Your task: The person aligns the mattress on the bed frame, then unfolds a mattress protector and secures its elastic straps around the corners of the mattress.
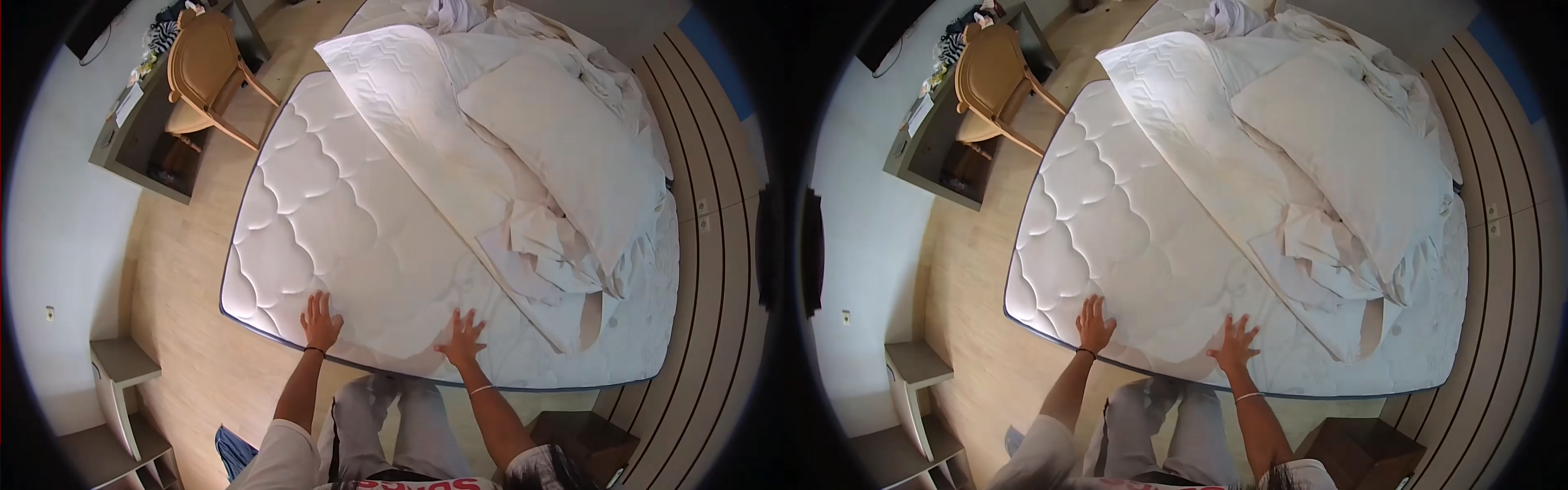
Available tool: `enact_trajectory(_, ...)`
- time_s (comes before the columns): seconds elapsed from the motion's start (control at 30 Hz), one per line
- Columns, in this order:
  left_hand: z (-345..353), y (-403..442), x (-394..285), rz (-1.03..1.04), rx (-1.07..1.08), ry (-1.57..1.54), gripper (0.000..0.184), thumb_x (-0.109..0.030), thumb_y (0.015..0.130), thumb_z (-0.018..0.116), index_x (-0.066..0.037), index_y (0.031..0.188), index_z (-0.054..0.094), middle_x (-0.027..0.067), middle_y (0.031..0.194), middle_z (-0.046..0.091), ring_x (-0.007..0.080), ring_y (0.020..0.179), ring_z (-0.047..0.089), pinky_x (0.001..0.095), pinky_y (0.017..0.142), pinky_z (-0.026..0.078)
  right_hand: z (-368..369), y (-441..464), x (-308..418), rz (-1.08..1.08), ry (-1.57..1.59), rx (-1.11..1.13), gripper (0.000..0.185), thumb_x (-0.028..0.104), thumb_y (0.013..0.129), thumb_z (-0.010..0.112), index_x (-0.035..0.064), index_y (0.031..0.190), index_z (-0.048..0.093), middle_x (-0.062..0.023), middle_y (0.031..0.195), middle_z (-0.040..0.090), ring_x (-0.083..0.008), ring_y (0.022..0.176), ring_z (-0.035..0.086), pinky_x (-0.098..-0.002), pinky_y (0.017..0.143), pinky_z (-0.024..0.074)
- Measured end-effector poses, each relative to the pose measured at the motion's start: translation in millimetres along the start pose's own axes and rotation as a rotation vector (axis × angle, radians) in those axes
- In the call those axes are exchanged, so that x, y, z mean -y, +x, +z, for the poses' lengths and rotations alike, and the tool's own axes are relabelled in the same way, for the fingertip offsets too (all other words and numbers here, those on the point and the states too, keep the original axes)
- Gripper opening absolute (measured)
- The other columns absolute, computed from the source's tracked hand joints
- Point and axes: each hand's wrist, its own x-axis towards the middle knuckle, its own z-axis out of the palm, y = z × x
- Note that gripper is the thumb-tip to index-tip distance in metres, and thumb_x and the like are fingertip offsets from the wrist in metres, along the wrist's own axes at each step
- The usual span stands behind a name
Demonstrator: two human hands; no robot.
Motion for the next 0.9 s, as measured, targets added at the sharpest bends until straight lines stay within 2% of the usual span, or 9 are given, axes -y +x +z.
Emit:
enact_trajectory(0.13, -28, 54, 40, 0.072, -0.021, 0.061, 0.068, -0.032, 0.079, 0.062, -0.015, 0.137, 0.031, 0.0068, 0.144, 0.027, 0.0268, 0.136, 0.02, 0.0572, 0.103, 0.02, 25, 24, 17, 0.106, 0.092, -0.032, 0.112, 0.053, 0.063, 0.074, 0.0192, 0.145, 0.006, -0.0236, 0.148, -0.008, -0.0523, 0.132, -0.005, -0.0784, 0.084, 0.0226)
enact_trajectory(0.27, -71, 136, 109, -0.047, -0.127, 0.103, 0.075, -0.043, 0.079, 0.062, -0.012, 0.138, 0.028, 0.0076, 0.145, 0.025, 0.0272, 0.136, 0.018, 0.0567, 0.103, 0.021, 43, 46, 43, 0.219, 0.218, -0.199, 0.116, 0.06, 0.063, 0.071, 0.0155, 0.145, 0.002, -0.0297, 0.145, -0.01, -0.0517, 0.132, -0.005, -0.0778, 0.085, 0.0218)
enact_trajectory(0.33, -95, 184, 143, -0.231, -0.177, 0.052, 0.08, -0.048, 0.078, 0.062, -0.011, 0.139, 0.027, 0.0085, 0.146, 0.022, 0.0279, 0.136, 0.017, 0.0563, 0.103, 0.021, 37, 52, 64, 0.376, 0.202, -0.182, 0.115, 0.053, 0.065, 0.073, 0.0118, 0.145, 0.001, -0.0293, 0.145, -0.009, -0.0495, 0.133, -0.004, -0.0749, 0.087, 0.0246)
enact_trajectory(0.5, -117, 260, 231, -0.337, -0.172, 0.005, 0.09, -0.056, 0.074, 0.063, -0.007, 0.139, 0.025, 0.0168, 0.144, 0.023, 0.0333, 0.133, 0.021, 0.0588, 0.1, 0.024, 54, 69, 90, 0.518, 0.163, -0.267, 0.112, 0.036, 0.066, 0.078, 0.0099, 0.144, 0.002, -0.0293, 0.145, -0.005, -0.047, 0.134, 0.0, -0.066, 0.094, 0.0308)
enact_trajectory(0.57, -114, 282, 260, -0.34, 0.101, -0.23, 0.095, -0.059, 0.071, 0.066, -0.001, 0.136, 0.028, 0.0228, 0.139, 0.03, 0.0368, 0.127, 0.032, 0.0546, 0.098, 0.03, 62, 83, 86, 0.543, 0.129, -0.271, 0.111, 0.027, 0.066, 0.079, 0.0099, 0.144, 0.002, -0.0291, 0.145, -0.003, -0.0478, 0.134, 0.004, -0.057, 0.098, 0.0346)
enact_trajectory(0.6, -113, 287, 267, -0.333, 0.106, -0.236, 0.095, -0.059, 0.071, 0.066, -0.001, 0.136, 0.028, 0.0228, 0.139, 0.03, 0.0368, 0.127, 0.032, 0.0546, 0.098, 0.03, 57, 81, 90, 0.551, 0.126, -0.278, 0.111, 0.027, 0.066, 0.079, 0.0099, 0.144, 0.002, -0.0291, 0.145, -0.003, -0.0478, 0.134, 0.004, -0.057, 0.098, 0.0346)
enact_trajectory(0.73, -105, 306, 283, -0.152, 0.162, -0.582, 0.099, -0.063, 0.067, 0.066, 0.007, 0.13, 0.035, 0.0297, 0.127, 0.039, 0.0377, 0.114, 0.046, 0.0421, 0.094, 0.039, 58, 87, 89, 0.505, 0.082, -0.266, 0.11, 0.024, 0.067, 0.078, 0.0041, 0.143, 0.0, -0.0342, 0.143, -0.002, -0.0499, 0.133, 0.004, -0.0522, 0.107, 0.0214)
enact_trajectory(0.8, -96, 317, 295, -0.271, 0.178, -0.566, 0.099, -0.066, 0.066, 0.065, 0.003, 0.131, 0.036, 0.0281, 0.124, 0.041, 0.0384, 0.112, 0.046, 0.0431, 0.095, 0.038, 48, 85, 94, 0.545, 0.164, -0.142, 0.115, 0.03, 0.067, 0.077, -0.0084, 0.139, -0.005, -0.0417, 0.138, 0.002, -0.0503, 0.133, -0.002, -0.0505, 0.11, 0.0041)
enact_trajectory(0.9, -95, 322, 294, -0.372, 0.202, -0.452, 0.096, -0.068, 0.066, 0.063, -0.004, 0.132, 0.038, 0.0259, 0.121, 0.042, 0.0394, 0.111, 0.046, 0.0436, 0.096, 0.036, 52, 92, 93, 0.484, 0.071, -0.153, 0.114, 0.028, 0.068, 0.077, -0.0086, 0.138, -0.006, -0.0413, 0.138, 0.0, -0.0512, 0.132, -0.003, -0.0507, 0.11, 0.0029)
